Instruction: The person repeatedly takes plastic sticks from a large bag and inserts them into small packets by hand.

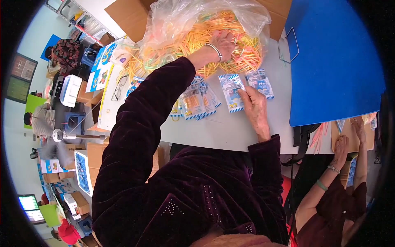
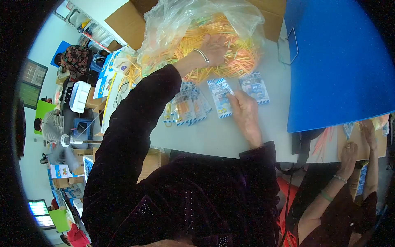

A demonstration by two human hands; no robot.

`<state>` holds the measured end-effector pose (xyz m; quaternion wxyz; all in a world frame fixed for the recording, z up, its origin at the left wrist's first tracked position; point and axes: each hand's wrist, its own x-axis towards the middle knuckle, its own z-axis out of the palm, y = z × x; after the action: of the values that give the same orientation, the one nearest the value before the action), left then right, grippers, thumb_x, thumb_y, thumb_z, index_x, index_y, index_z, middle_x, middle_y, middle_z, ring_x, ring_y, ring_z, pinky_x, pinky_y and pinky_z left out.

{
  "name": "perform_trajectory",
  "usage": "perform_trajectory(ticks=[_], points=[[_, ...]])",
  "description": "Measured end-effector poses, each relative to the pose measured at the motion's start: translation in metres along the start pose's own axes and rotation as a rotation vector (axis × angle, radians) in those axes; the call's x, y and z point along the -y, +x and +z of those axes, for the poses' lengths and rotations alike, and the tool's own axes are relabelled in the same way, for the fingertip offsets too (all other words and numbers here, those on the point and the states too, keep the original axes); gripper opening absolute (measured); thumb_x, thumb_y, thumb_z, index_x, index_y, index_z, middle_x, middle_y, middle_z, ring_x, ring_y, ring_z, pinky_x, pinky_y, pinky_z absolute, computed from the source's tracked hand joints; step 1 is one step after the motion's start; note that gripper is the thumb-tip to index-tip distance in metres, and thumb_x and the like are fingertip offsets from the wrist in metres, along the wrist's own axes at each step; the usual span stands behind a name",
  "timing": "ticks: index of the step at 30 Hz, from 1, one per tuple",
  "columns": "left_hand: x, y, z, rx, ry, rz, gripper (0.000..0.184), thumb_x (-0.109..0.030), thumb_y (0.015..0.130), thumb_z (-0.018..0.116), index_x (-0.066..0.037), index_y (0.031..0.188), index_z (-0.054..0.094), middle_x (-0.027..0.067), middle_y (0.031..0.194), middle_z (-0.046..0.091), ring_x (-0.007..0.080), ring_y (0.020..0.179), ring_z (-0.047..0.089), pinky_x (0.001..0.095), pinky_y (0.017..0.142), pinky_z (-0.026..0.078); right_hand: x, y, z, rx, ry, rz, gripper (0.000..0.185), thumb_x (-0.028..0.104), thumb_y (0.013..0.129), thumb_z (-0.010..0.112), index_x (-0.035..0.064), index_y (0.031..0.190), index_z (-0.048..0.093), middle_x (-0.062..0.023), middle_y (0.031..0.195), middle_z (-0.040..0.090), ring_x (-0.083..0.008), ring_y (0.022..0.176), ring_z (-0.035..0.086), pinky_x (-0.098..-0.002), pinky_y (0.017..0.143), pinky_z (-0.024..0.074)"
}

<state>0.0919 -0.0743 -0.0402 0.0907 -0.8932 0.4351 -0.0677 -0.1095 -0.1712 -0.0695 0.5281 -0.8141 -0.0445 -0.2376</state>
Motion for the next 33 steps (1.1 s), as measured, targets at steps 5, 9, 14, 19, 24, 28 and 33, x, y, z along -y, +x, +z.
perform_trajectory(ticks=[5,9,14,19,24,28,33], points=[[0.0,0.001,0.015,-0.099,0.132,0.021,0.03,-0.018,0.077,0.051,-0.004,0.102,0.058,0.0087,0.112,0.047,0.0225,0.107,0.039,0.0409,0.085,0.027,-0.001,0.0,-0.002,-0.018,-0.025,-0.01,0.017,0.002,0.079,0.059,-0.0034,0.071,0.045,-0.0097,0.057,0.04,-0.0157,0.051,0.034,-0.0286,0.047,0.032],[0.003,-0.008,0.015,-0.176,0.024,0.0,0.031,-0.012,0.075,0.05,-0.005,0.105,0.055,0.009,0.11,0.048,0.0228,0.107,0.04,0.0429,0.086,0.026,-0.002,0.001,-0.002,-0.032,-0.046,-0.006,0.017,0.003,0.08,0.059,-0.0035,0.071,0.045,-0.01,0.058,0.041,-0.016,0.051,0.034,-0.0288,0.047,0.0324],[0.008,-0.019,0.007,-0.19,-0.137,-0.114,0.032,-0.012,0.071,0.054,-0.003,0.1,0.047,0.0124,0.103,0.052,0.0265,0.101,0.044,0.046,0.08,0.03,-0.003,0.002,-0.005,-0.062,0.02,0.043,0.02,0.007,0.082,0.058,-0.0019,0.069,0.045,-0.0046,0.056,0.038,-0.0105,0.052,0.031,-0.026,0.046,0.0305],[0.022,-0.021,0.005,-0.311,-0.288,-0.154,0.03,-0.026,0.08,0.048,0.0,0.095,0.05,0.0168,0.096,0.058,0.0319,0.092,0.05,0.0508,0.074,0.033,-0.001,0.006,-0.007,-0.061,0.108,0.144,0.018,0.009,0.083,0.057,-0.0015,0.071,0.048,-0.0021,0.057,0.042,-0.007,0.054,0.033,-0.0249,0.047,0.0313],[0.038,-0.017,-0.022,-0.105,-0.967,-0.171,0.031,-0.026,0.084,0.043,0.003,0.092,0.049,0.0164,0.085,0.06,0.0298,0.08,0.059,0.0463,0.071,0.045,-0.002,0.013,-0.007,-0.091,0.198,0.185,0.016,0.012,0.084,0.056,-0.0016,0.076,0.055,0.0015,0.059,0.048,-0.0046,0.056,0.036,-0.0238,0.049,0.0339],[0.041,-0.027,-0.031,0.14,-2.03,-0.352,0.021,-0.015,0.084,0.048,0.003,0.095,0.051,0.0163,0.089,0.06,0.0288,0.077,0.06,0.0422,0.072,0.05,0.009,0.028,-0.018,-0.133,0.486,0.332,0.018,0.018,0.087,0.055,0.0008,0.081,0.059,0.0046,0.066,0.052,-0.0013,0.055,0.042,-0.0183,0.049,0.0357],[0.047,-0.028,-0.002,0.311,-2.529,-0.307,0.019,-0.014,0.085,0.051,0.002,0.095,0.051,0.0183,0.09,0.058,0.0307,0.078,0.059,0.0448,0.074,0.049,0.008,0.032,-0.019,-0.139,0.622,0.419,0.019,0.019,0.087,0.055,0.0015,0.089,0.06,0.0016,0.073,0.06,-0.0017,0.058,0.052,-0.0166,0.052,0.0413]])
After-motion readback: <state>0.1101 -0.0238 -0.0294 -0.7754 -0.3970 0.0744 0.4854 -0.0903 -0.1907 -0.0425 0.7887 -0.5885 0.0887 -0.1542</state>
